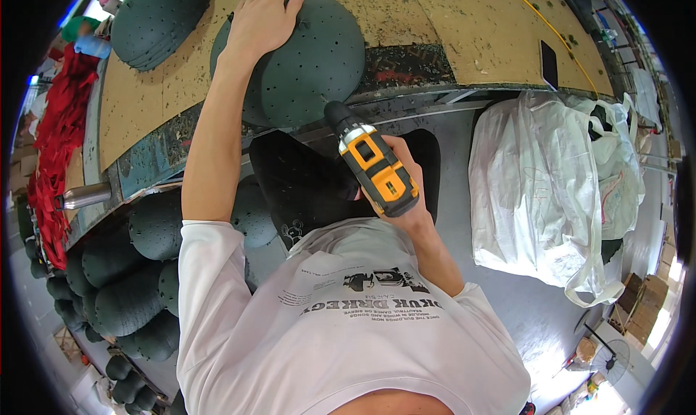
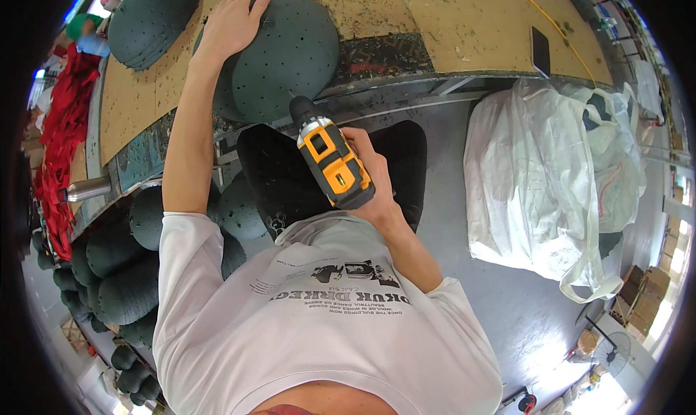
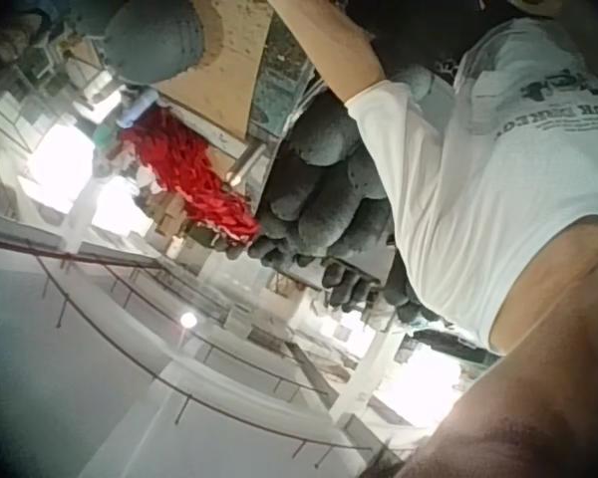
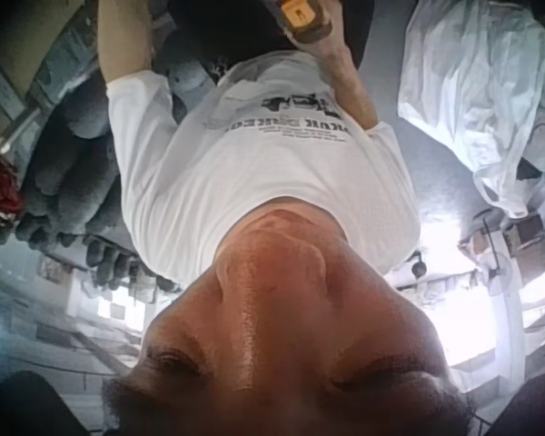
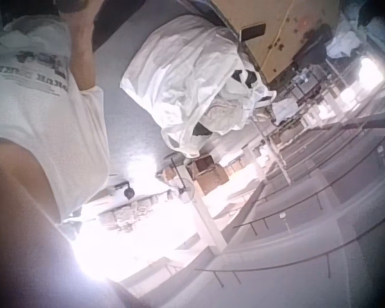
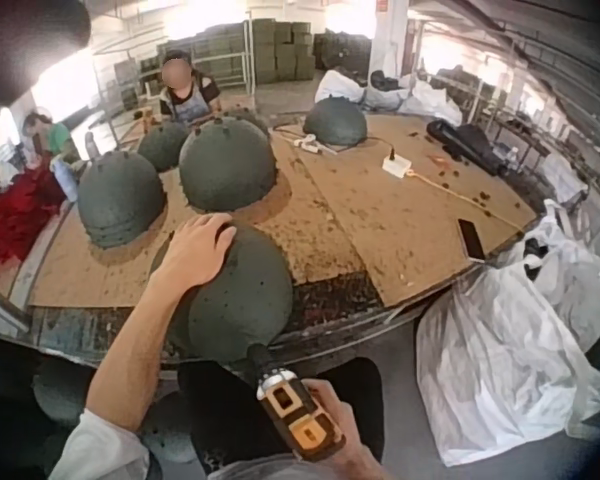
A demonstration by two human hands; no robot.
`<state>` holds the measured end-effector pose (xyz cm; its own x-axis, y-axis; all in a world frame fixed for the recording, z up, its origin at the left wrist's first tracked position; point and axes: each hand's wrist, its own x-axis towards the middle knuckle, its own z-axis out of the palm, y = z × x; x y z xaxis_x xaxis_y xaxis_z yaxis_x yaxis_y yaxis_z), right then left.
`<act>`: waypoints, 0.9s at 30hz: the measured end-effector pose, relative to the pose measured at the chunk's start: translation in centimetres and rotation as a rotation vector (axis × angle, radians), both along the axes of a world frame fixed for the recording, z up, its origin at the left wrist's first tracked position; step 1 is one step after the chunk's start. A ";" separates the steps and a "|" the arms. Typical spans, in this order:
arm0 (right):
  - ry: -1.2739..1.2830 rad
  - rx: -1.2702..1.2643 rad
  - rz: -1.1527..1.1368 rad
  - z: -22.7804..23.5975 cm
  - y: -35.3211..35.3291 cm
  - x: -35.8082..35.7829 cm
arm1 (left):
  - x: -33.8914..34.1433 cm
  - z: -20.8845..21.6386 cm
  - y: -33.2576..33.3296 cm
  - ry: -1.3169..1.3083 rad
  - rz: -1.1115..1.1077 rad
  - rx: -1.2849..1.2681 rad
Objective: Drilling multiple small holes into green foam hemispherical shells using a power drill.
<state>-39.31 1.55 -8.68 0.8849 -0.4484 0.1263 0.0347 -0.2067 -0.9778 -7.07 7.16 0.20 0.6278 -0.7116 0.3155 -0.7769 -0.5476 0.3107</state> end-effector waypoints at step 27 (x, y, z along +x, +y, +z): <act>-0.113 0.102 -0.134 0.2 -1.4 -9.9 | 1.3 2.2 3.2 -0.195 0.205 0.303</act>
<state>-49.24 0.10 -8.51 0.7989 -0.5771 0.1693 0.1241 -0.1173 -0.9853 -5.76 10.40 2.43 0.7153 -0.6572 0.2374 -0.6707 -0.7411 -0.0306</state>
